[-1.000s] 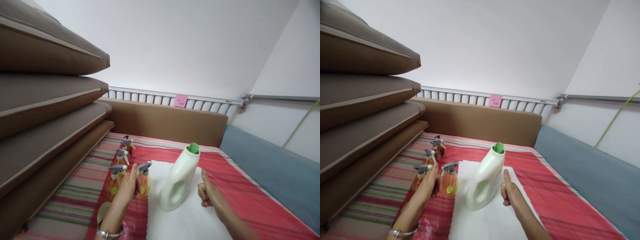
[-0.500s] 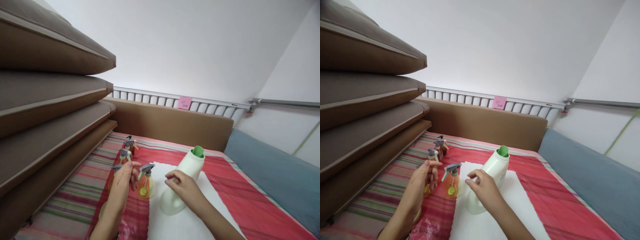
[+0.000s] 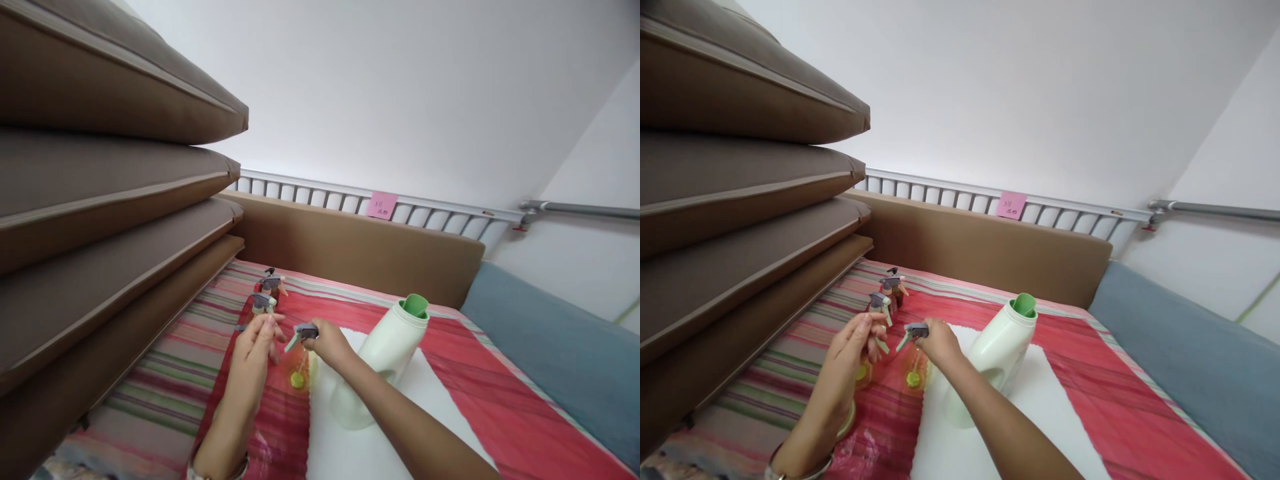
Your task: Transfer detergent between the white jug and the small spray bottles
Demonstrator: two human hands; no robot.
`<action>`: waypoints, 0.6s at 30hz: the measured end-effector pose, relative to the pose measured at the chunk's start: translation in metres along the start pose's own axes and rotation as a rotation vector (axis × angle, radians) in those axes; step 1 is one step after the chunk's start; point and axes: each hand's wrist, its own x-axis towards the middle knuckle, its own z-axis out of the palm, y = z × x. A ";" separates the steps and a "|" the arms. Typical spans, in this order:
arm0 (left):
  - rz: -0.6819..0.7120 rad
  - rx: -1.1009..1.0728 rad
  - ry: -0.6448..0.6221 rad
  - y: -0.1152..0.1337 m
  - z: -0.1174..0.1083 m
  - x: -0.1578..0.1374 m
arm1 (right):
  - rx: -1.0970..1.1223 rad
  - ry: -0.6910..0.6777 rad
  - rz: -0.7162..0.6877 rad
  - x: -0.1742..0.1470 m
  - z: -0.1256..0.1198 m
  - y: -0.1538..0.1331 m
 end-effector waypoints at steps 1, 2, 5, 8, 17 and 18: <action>0.001 0.024 -0.002 0.000 0.000 0.001 | 0.003 -0.003 0.017 0.001 -0.001 0.004; -0.002 0.052 -0.008 -0.001 0.000 0.001 | 0.009 -0.004 0.034 0.003 -0.002 0.008; -0.009 0.169 -0.065 -0.008 0.001 0.003 | 0.040 -0.003 0.087 0.005 -0.011 0.016; -0.026 0.360 -0.159 -0.027 0.008 0.004 | 0.076 0.000 0.124 0.006 -0.023 0.018; -0.109 0.835 -0.202 -0.092 0.047 -0.003 | 0.205 0.013 0.092 -0.011 -0.048 -0.004; -0.097 0.846 -0.201 -0.094 0.049 -0.003 | 0.220 0.014 0.079 -0.016 -0.050 -0.007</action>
